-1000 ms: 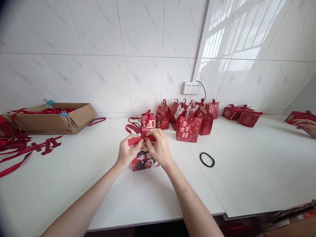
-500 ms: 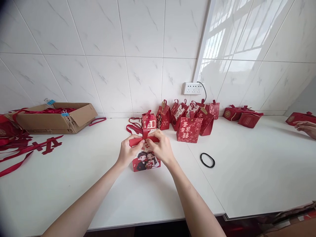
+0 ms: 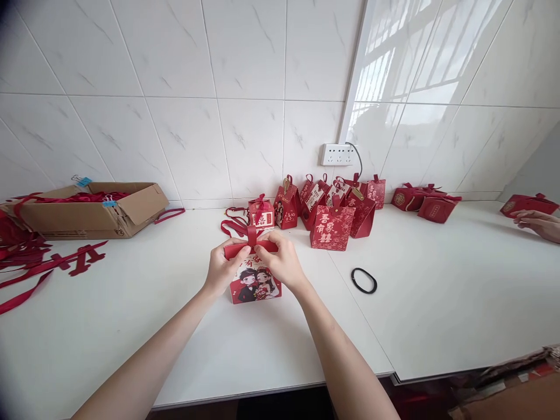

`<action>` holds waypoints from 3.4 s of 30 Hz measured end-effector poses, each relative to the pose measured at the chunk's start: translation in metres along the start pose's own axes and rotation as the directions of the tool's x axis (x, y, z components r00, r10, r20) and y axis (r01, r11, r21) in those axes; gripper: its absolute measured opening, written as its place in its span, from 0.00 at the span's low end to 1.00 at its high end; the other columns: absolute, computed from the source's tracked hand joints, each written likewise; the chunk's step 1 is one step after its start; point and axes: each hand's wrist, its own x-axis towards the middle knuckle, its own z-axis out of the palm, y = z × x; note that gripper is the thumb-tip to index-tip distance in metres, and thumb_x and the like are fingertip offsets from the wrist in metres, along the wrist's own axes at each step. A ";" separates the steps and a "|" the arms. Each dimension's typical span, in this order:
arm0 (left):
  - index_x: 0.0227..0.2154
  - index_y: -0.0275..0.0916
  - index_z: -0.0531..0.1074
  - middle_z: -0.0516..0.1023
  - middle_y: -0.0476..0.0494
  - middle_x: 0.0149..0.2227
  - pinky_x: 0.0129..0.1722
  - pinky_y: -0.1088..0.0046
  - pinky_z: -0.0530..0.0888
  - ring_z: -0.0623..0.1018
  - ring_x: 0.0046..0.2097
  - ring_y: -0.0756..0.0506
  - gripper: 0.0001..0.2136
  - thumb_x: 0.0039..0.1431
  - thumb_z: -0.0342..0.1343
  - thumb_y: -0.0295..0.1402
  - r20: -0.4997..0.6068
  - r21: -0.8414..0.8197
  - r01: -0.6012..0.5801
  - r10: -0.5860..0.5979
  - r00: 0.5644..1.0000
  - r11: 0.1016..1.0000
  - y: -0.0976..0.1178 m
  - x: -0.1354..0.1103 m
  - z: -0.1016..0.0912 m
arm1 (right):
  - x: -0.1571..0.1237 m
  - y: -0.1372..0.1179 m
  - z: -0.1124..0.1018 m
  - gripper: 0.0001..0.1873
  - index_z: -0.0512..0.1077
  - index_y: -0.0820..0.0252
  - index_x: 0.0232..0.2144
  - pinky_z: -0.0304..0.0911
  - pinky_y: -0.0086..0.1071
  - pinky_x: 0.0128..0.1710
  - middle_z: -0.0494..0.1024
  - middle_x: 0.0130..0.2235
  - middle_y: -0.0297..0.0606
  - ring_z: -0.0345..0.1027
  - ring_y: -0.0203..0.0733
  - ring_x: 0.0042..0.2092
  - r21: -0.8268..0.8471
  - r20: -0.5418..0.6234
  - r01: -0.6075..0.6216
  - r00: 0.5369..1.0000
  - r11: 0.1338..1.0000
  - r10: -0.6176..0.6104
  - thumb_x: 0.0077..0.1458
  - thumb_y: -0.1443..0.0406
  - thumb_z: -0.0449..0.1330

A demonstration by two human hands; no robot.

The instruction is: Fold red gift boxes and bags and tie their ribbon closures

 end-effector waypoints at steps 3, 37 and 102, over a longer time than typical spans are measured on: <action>0.27 0.36 0.72 0.73 0.50 0.23 0.26 0.80 0.68 0.70 0.26 0.52 0.09 0.50 0.58 0.38 -0.028 -0.008 0.018 -0.019 0.999 1.000 -0.001 0.001 0.001 | 0.000 0.000 0.000 0.06 0.70 0.61 0.26 0.60 0.31 0.35 0.75 0.30 0.35 0.67 0.39 0.33 0.002 0.005 0.002 1.000 1.000 -0.002 0.49 0.64 0.55; 0.27 0.35 0.74 0.78 0.45 0.26 0.30 0.75 0.72 0.75 0.29 0.48 0.09 0.51 0.56 0.37 -0.118 0.151 -0.037 0.055 0.992 0.988 0.002 -0.001 0.004 | 0.003 0.001 -0.006 0.08 0.69 0.61 0.26 0.59 0.29 0.31 0.72 0.27 0.33 0.64 0.36 0.30 0.021 0.088 0.024 0.996 0.999 -0.025 0.51 0.62 0.57; 0.22 0.38 0.72 0.74 0.57 0.19 0.21 0.88 0.68 0.72 0.21 0.56 0.04 0.50 0.56 0.28 -0.201 0.282 -0.044 0.104 0.974 0.958 0.017 -0.009 0.016 | -0.011 -0.006 -0.007 0.05 0.67 0.59 0.27 0.65 0.29 0.26 0.68 0.34 0.37 0.67 0.36 0.32 -0.476 -0.031 0.327 0.921 0.816 -0.388 0.51 0.73 0.57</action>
